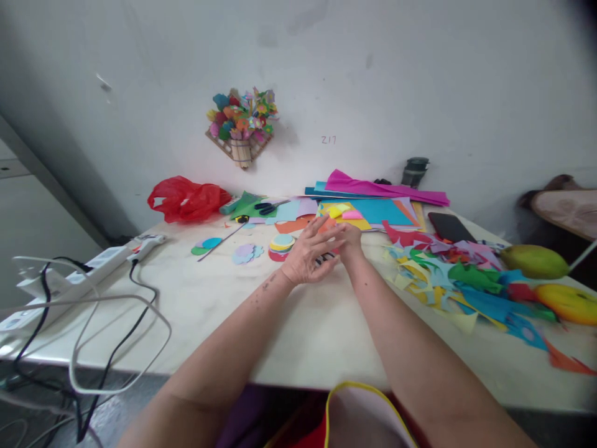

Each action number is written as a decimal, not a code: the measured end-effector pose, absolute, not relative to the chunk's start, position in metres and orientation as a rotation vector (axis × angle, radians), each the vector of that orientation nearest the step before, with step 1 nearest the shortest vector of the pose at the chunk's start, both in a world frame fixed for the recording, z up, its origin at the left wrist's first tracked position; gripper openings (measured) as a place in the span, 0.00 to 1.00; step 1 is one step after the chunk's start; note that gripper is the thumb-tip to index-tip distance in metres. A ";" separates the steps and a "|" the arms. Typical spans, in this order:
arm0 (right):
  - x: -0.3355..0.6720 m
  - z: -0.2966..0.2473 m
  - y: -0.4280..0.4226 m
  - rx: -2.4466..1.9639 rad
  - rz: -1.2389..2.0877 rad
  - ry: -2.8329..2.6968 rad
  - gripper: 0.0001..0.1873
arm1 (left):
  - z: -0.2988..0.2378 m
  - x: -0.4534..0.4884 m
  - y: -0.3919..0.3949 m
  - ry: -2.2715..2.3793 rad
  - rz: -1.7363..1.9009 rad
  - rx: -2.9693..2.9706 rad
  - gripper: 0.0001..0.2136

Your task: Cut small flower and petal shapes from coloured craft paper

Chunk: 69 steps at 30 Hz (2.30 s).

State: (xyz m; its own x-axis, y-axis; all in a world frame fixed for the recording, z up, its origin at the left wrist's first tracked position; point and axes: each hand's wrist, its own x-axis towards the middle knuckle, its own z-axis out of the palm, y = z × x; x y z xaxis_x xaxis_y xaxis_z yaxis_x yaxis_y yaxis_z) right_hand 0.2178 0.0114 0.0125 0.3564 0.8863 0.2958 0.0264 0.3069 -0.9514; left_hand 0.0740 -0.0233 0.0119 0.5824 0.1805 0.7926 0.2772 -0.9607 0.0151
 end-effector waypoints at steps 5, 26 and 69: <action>0.218 0.023 0.002 -1.131 0.856 -0.927 0.15 | 0.012 0.072 -0.022 -0.433 -1.273 -2.673 0.20; 0.217 0.026 -0.004 -1.164 0.883 -0.895 0.11 | -0.001 0.056 -0.007 -0.821 -1.051 -2.657 0.27; 0.200 0.023 -0.001 -1.006 1.101 -0.797 0.15 | -0.001 0.050 0.004 -1.823 -2.788 -2.458 0.22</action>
